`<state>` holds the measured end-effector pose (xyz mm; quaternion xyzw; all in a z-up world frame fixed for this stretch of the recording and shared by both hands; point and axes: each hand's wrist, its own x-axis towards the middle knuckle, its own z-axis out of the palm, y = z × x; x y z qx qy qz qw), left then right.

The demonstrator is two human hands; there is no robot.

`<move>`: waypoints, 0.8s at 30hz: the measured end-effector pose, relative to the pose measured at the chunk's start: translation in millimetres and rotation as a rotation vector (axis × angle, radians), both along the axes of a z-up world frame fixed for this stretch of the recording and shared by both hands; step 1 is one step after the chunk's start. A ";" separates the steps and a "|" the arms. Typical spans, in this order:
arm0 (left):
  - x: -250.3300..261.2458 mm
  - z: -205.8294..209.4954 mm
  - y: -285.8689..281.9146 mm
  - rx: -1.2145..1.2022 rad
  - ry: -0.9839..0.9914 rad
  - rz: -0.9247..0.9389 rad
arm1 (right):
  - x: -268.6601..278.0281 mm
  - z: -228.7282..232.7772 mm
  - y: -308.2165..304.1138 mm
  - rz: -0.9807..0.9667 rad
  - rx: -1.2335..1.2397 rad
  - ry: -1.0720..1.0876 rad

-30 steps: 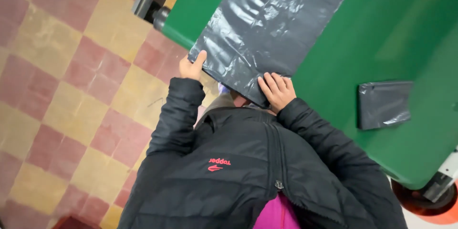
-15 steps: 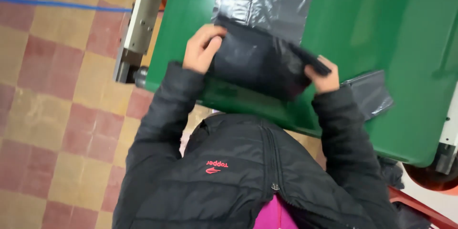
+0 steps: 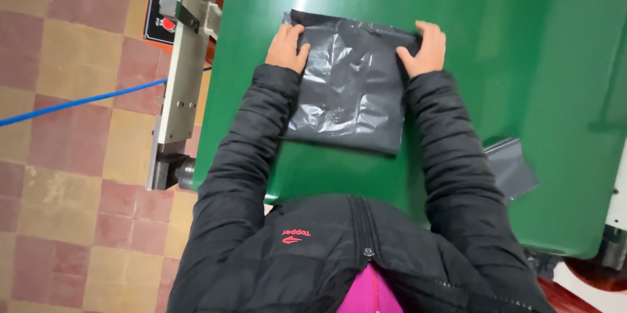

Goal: Fold black plastic bags on a conveyor belt and stack them into a red crate.

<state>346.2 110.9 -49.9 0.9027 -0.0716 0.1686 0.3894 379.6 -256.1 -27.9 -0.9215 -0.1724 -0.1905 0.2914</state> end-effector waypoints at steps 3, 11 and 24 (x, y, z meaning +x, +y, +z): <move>-6.6 4.5 1.8 -0.004 0.037 0.018 | 19.5 28.0 10.4 0.150 -0.122 0.154; -30.8 84.3 -27.3 0.138 -0.017 0.116 | 65.8 -0.6 20.7 0.155 -0.435 0.493; -75.1 -49.1 12.4 -1.802 0.981 0.027 | -165.4 100.0 70.8 0.195 -0.260 -0.158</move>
